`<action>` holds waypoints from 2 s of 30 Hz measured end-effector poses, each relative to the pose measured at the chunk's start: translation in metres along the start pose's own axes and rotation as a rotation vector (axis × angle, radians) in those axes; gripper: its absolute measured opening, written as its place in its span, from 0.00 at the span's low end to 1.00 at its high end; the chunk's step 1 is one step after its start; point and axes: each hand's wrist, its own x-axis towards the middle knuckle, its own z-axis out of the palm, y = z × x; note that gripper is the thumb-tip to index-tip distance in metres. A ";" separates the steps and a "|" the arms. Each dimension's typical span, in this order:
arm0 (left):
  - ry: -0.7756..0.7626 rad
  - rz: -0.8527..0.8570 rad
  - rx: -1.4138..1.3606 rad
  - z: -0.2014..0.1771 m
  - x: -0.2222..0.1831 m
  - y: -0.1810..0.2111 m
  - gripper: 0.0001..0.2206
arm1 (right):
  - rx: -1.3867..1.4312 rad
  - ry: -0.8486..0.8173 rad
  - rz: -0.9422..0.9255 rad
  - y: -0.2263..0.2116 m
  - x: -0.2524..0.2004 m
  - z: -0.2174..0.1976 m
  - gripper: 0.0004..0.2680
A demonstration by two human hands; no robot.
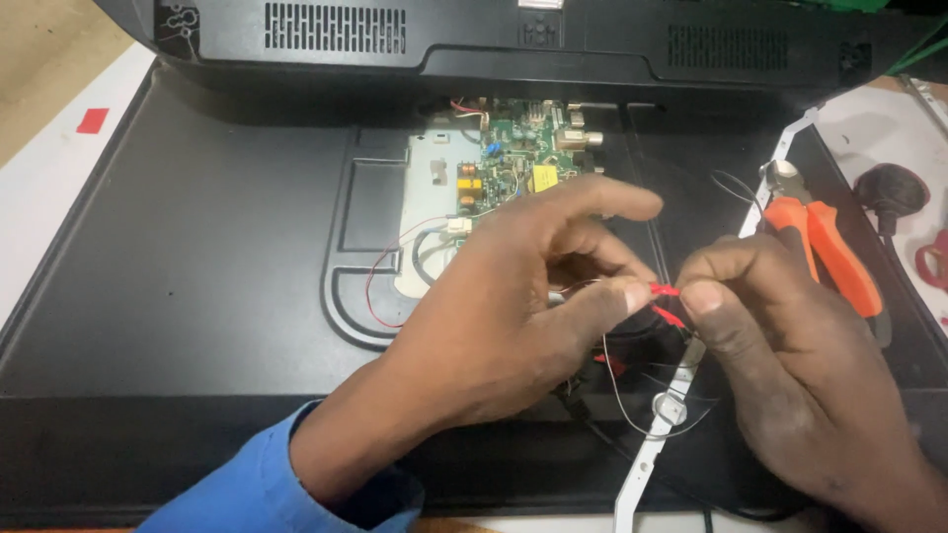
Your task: Repairing a television by soldering and taping internal wiring.
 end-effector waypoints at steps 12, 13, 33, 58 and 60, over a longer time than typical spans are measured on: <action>0.071 -0.158 0.000 0.008 0.000 0.000 0.19 | -0.249 0.247 -0.540 -0.011 0.002 0.007 0.02; 0.065 -0.138 0.004 0.008 0.000 0.000 0.20 | -0.299 0.250 -0.579 -0.012 0.002 0.006 0.02; 0.133 -0.287 -0.260 0.009 0.000 0.004 0.15 | -0.354 0.336 -0.794 -0.001 0.005 -0.002 0.08; 0.042 -0.192 -0.046 0.009 0.000 0.005 0.16 | -0.174 0.081 -0.309 -0.008 0.009 -0.006 0.07; 0.021 -0.219 -0.048 0.009 0.001 0.006 0.15 | -0.229 0.101 -0.415 -0.003 0.011 -0.004 0.07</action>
